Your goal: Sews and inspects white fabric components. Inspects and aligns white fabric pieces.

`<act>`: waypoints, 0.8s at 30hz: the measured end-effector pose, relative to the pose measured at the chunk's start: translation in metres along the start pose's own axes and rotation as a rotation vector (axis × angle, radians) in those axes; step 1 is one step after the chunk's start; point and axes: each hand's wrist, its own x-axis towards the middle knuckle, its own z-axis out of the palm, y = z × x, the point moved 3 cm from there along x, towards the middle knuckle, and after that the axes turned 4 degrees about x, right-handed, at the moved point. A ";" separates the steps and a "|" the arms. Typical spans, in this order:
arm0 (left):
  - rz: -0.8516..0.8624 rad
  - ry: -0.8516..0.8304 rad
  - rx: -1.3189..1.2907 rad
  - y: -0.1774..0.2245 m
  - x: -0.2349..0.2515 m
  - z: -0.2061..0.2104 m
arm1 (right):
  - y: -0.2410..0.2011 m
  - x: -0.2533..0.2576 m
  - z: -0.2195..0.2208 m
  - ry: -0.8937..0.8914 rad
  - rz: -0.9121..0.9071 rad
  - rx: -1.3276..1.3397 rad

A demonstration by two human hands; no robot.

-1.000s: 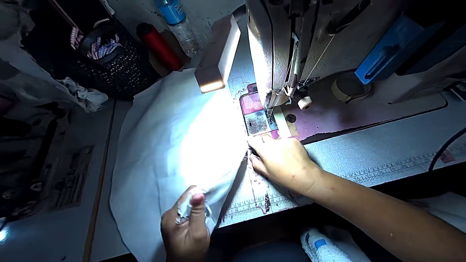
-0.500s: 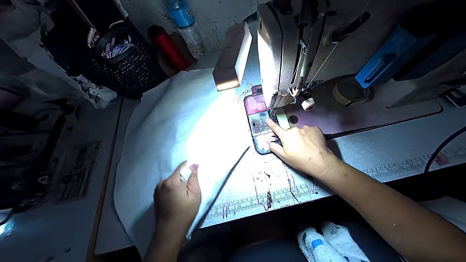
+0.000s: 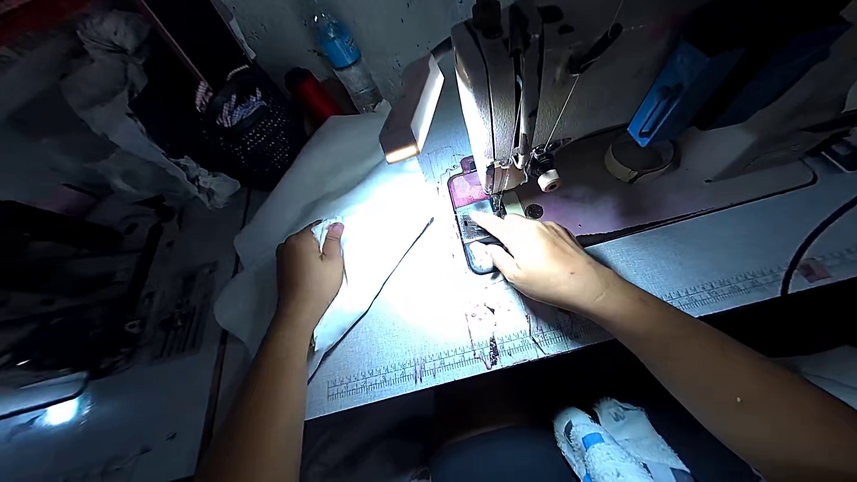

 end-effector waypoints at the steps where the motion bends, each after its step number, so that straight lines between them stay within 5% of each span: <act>1: 0.025 0.030 -0.036 -0.002 -0.006 0.001 | -0.004 0.004 0.004 0.047 -0.040 -0.043; 3: 0.069 0.086 -0.071 -0.003 -0.018 0.000 | -0.016 0.016 0.010 0.043 -0.047 -0.137; 8: 0.097 0.157 -0.053 -0.004 -0.043 -0.004 | -0.044 0.051 0.022 -0.283 0.135 -0.323; 24: 0.061 0.156 -0.328 -0.003 -0.059 -0.002 | -0.043 0.048 0.022 -0.174 0.068 -0.352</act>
